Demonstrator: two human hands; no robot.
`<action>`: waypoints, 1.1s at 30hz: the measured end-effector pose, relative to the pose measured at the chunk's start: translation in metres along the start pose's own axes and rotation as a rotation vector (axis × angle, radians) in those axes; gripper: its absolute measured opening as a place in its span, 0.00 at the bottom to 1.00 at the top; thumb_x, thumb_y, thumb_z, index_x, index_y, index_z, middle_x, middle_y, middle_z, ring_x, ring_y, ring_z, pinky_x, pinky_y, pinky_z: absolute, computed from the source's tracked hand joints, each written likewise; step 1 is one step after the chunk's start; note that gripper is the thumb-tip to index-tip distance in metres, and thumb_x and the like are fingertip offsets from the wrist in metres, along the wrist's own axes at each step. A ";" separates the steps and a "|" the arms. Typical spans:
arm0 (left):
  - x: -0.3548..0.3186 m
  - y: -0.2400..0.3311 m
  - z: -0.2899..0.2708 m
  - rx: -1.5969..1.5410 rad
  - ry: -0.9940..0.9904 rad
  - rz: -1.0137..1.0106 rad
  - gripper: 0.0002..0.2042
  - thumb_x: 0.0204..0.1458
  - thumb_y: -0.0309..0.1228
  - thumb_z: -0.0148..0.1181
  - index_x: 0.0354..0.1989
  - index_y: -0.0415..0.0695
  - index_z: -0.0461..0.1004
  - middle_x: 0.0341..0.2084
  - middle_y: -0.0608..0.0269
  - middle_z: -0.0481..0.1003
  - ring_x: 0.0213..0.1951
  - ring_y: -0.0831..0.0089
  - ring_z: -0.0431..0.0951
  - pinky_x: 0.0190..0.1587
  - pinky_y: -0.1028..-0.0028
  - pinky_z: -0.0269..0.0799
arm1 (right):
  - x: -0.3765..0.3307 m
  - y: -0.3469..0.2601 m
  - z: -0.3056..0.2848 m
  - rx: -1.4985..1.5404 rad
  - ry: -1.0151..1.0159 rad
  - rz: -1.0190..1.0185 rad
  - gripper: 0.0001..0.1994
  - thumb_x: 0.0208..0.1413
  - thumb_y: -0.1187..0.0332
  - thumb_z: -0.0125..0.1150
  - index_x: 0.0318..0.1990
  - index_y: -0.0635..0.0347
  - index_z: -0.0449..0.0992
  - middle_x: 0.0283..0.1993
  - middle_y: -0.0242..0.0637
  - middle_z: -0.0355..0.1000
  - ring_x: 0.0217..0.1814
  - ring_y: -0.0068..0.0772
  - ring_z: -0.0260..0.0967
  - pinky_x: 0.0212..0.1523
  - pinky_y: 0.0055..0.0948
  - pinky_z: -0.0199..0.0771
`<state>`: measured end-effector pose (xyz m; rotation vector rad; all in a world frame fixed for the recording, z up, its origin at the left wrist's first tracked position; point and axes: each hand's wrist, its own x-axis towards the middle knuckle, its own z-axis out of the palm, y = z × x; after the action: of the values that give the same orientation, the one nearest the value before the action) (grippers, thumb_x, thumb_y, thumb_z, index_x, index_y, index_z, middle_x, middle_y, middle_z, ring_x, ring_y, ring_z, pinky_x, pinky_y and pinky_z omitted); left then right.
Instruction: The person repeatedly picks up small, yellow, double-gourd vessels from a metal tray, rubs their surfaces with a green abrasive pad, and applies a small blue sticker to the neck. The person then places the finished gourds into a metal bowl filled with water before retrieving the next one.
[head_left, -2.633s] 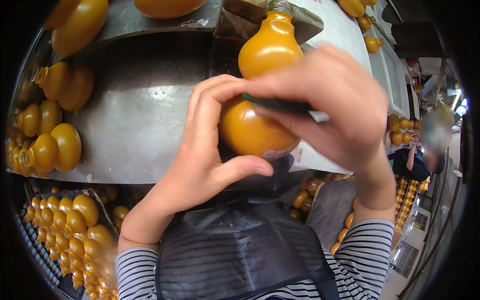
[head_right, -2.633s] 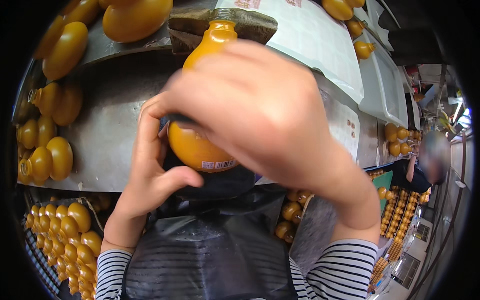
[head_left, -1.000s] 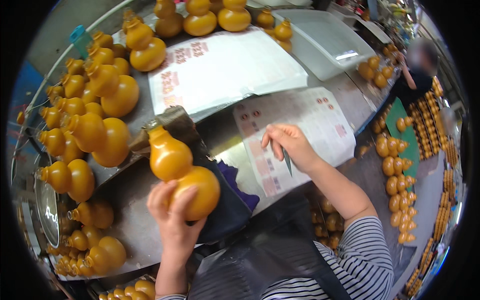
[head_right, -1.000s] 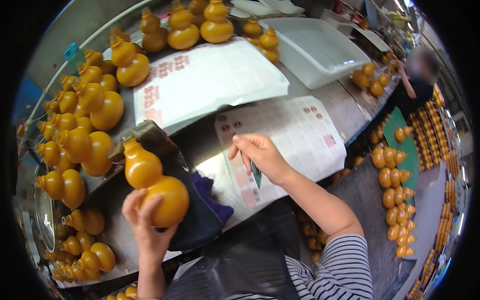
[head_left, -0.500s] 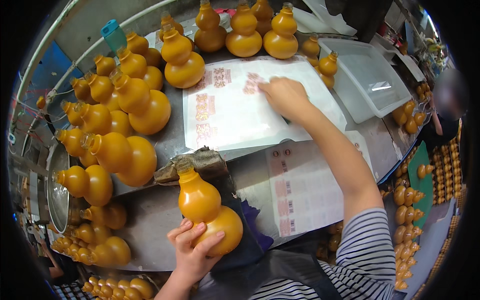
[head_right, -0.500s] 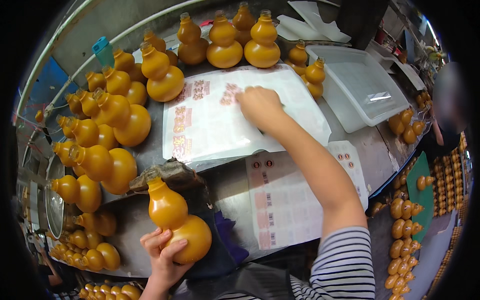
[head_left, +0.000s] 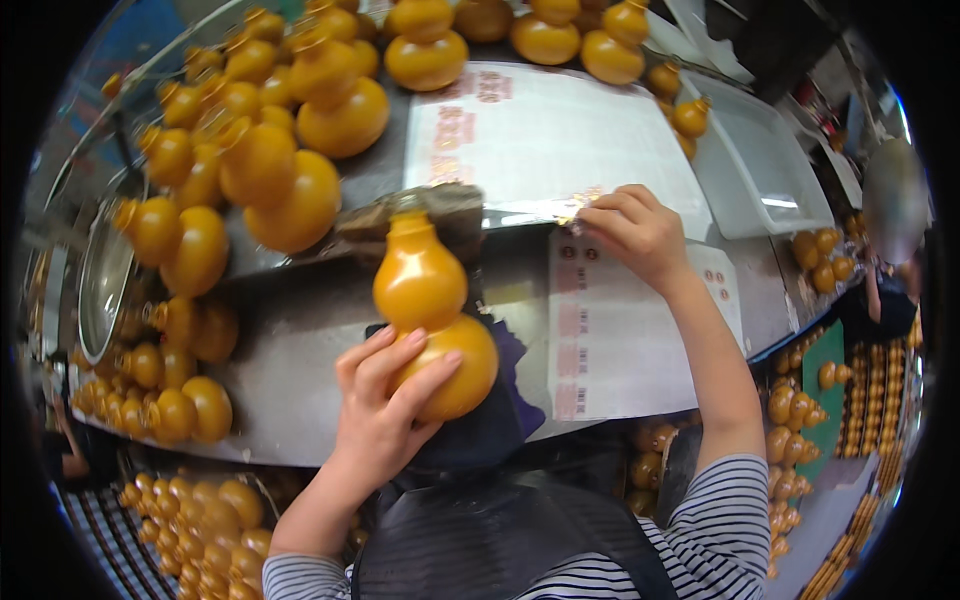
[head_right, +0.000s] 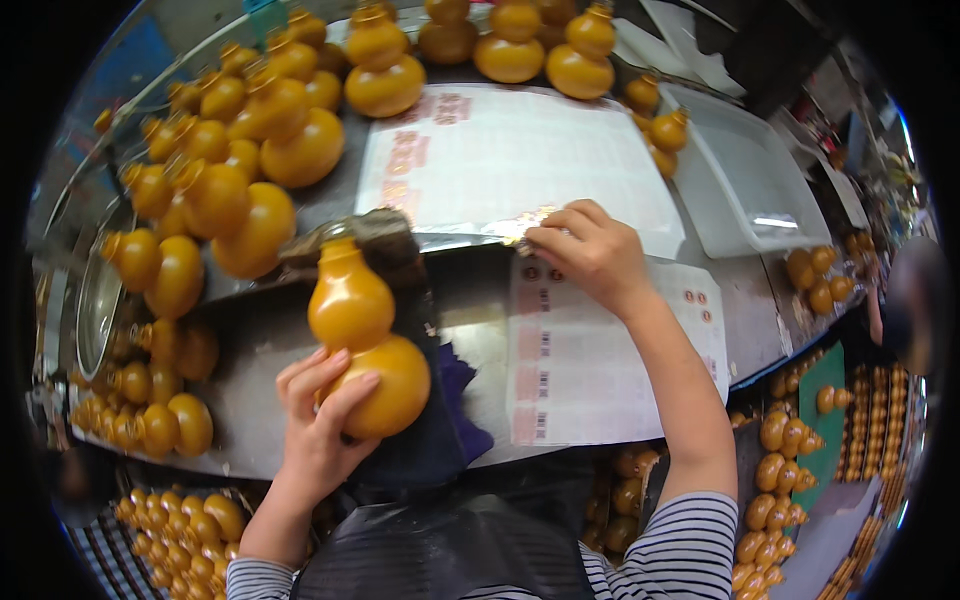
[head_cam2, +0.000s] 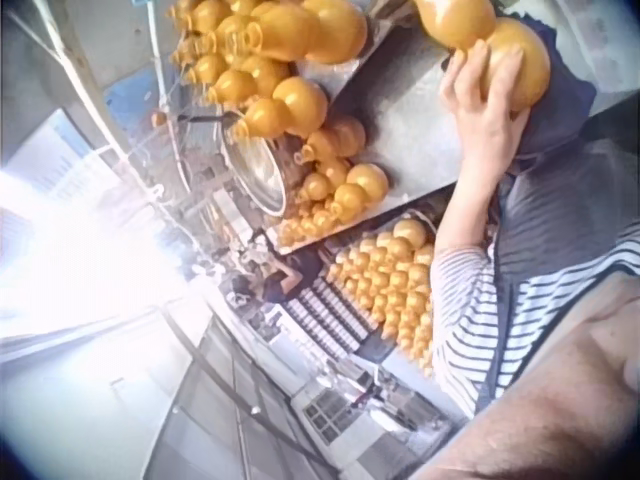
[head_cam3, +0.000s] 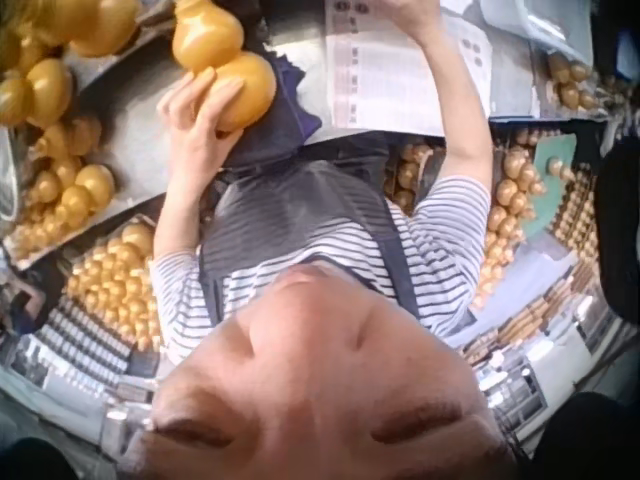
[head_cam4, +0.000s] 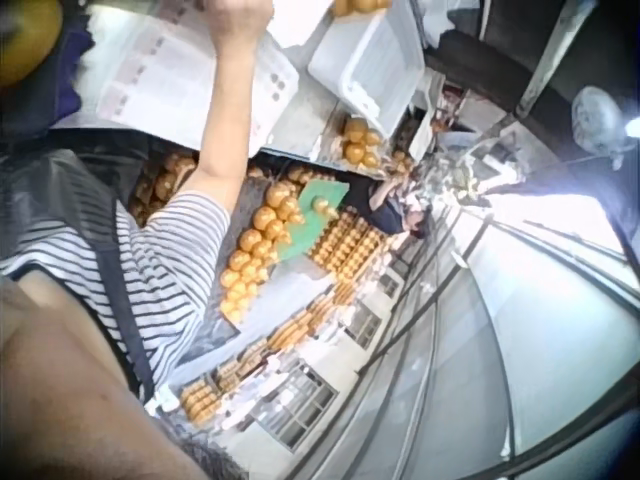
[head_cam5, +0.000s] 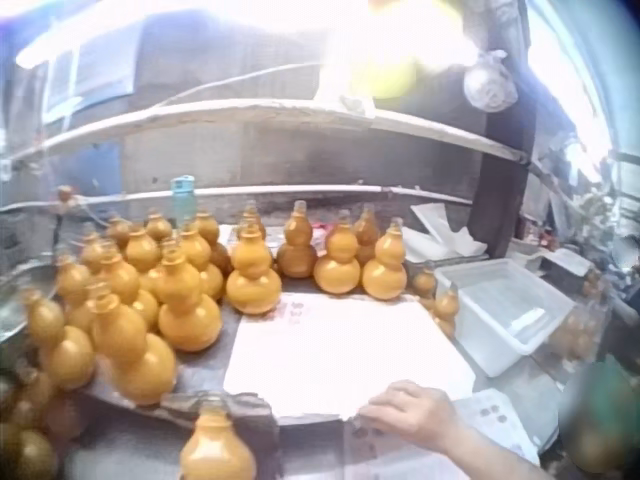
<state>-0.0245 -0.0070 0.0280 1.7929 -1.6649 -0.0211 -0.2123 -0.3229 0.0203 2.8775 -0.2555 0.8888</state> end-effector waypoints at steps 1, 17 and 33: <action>0.001 -0.001 -0.001 -0.008 0.018 0.030 0.41 0.23 0.21 0.74 0.56 0.55 0.70 0.55 0.61 0.65 0.58 0.52 0.62 0.58 0.60 0.63 | -0.001 -0.002 0.001 0.033 0.020 0.041 0.14 0.41 0.70 0.70 0.39 0.51 0.82 0.35 0.28 0.76 0.39 0.31 0.72 0.36 0.26 0.76; -0.018 -0.014 0.007 -0.295 0.146 -0.079 0.44 0.24 0.16 0.72 0.58 0.45 0.60 0.55 0.50 0.60 0.57 0.50 0.64 0.58 0.62 0.66 | 0.034 -0.197 -0.093 0.019 0.119 -0.056 0.12 0.37 0.72 0.65 0.34 0.60 0.82 0.34 0.35 0.77 0.35 0.27 0.73 0.33 0.21 0.73; -0.016 -0.014 0.005 -0.543 0.211 0.016 0.15 0.50 0.35 0.67 0.45 0.42 0.76 0.57 0.49 0.61 0.64 0.56 0.60 0.66 0.50 0.56 | 0.002 -0.211 -0.026 0.349 0.169 0.211 0.22 0.45 0.65 0.70 0.51 0.54 0.79 0.17 0.27 0.60 0.18 0.25 0.54 0.19 0.24 0.57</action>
<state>-0.0171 0.0043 0.0105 1.3217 -1.3588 -0.2446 -0.1835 -0.1128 0.0294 3.1023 -0.4323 1.3277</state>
